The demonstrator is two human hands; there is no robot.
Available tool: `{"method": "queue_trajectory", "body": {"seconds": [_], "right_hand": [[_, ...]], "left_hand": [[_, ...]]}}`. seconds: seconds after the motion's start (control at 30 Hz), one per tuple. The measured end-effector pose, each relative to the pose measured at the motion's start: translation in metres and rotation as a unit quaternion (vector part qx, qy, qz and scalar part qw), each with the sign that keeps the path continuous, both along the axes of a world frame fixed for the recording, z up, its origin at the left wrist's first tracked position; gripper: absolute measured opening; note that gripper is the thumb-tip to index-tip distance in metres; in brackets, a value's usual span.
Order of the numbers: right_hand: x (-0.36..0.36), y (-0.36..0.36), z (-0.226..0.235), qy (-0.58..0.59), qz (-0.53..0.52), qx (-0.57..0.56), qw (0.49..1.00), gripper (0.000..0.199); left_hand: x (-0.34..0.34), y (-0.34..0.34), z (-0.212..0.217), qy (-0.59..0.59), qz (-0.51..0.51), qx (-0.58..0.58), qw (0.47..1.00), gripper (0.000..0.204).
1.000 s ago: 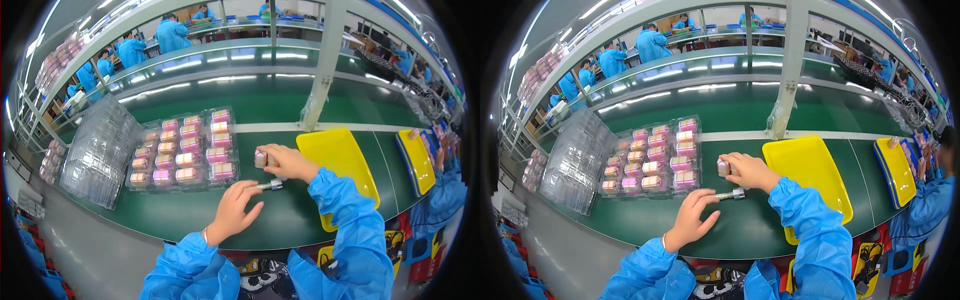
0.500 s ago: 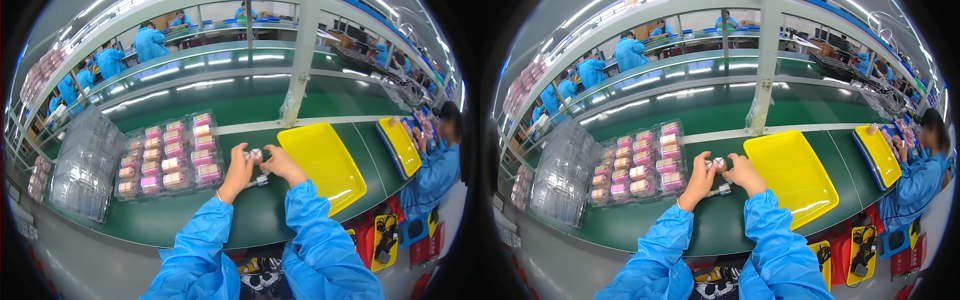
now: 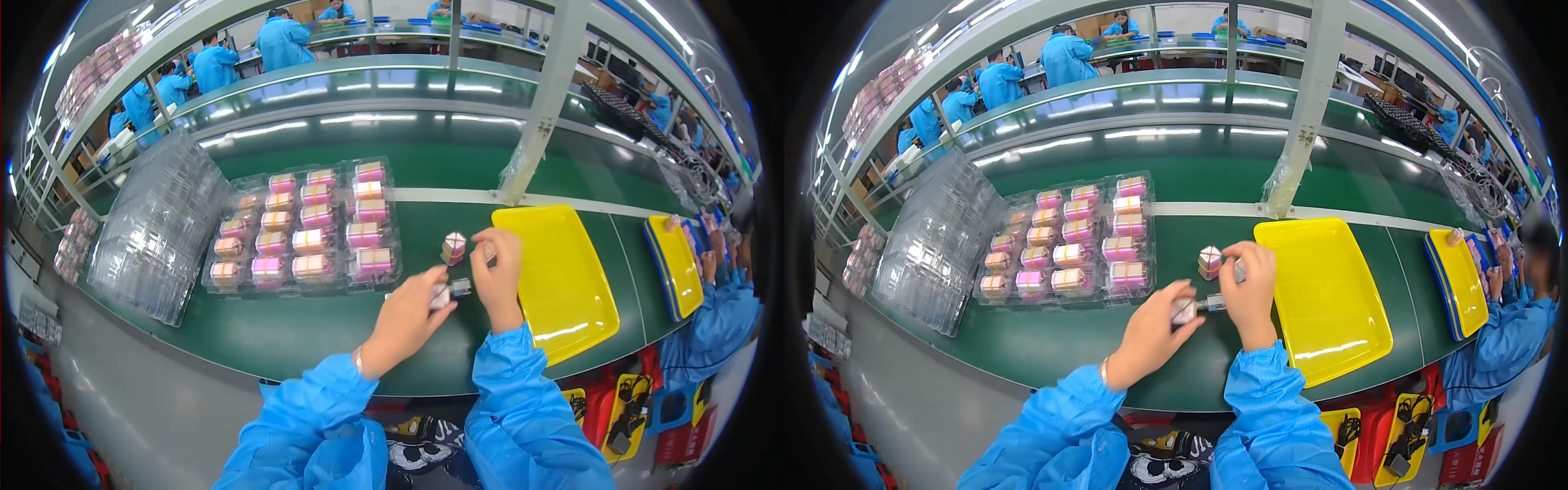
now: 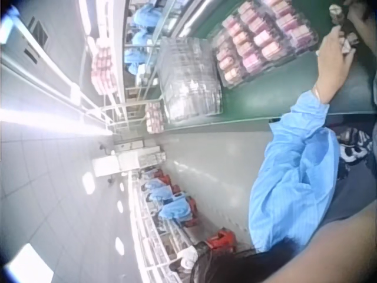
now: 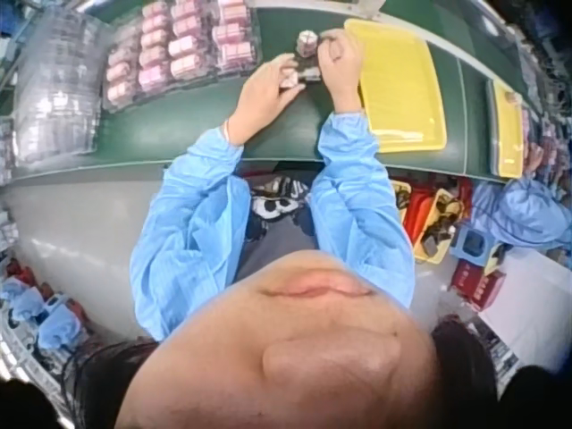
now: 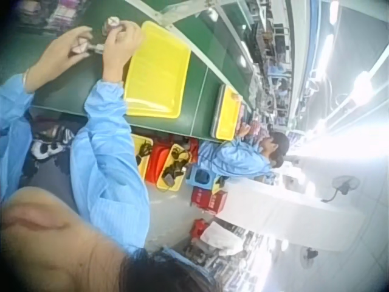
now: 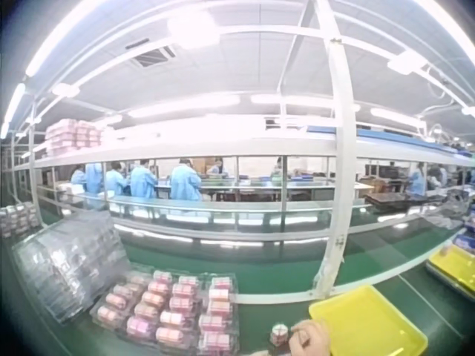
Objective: Assembling small colorful rectangular parts with a pen-like tool on a production line.
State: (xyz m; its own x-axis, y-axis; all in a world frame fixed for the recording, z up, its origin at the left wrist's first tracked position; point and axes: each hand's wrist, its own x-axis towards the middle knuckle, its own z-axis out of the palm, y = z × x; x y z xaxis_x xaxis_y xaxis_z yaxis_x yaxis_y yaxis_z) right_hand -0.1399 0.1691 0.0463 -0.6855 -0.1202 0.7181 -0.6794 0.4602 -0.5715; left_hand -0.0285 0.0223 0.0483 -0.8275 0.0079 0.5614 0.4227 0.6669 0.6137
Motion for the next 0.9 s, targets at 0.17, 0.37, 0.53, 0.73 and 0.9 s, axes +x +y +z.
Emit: {"method": "queue_trajectory", "body": {"seconds": [0.17,0.37,0.53,0.73,0.9], "right_hand": [[0.033,-0.027,0.002,-0.026,0.232,0.123,0.965,0.015],[0.053,-0.038,-0.029,-0.033,0.184,0.262,0.947,0.034],[0.040,-0.032,-0.024,-0.113,0.183,0.261,0.941,0.028],[0.023,-0.012,-0.007,-0.116,0.222,-0.145,0.957,0.018],[0.028,-0.007,0.001,-0.277,0.315,-0.365,0.831,0.012]], "left_hand": [[0.052,-0.034,-0.008,-0.015,0.063,-0.052,0.997,0.047],[0.064,-0.045,-0.032,-0.118,0.117,0.053,0.985,0.038],[0.065,-0.044,-0.039,-0.123,0.129,0.050,0.983,0.038],[0.057,-0.038,-0.035,-0.132,0.028,0.045,0.990,0.035],[0.020,-0.018,-0.039,-0.157,-0.197,0.229,0.940,0.028]]}}
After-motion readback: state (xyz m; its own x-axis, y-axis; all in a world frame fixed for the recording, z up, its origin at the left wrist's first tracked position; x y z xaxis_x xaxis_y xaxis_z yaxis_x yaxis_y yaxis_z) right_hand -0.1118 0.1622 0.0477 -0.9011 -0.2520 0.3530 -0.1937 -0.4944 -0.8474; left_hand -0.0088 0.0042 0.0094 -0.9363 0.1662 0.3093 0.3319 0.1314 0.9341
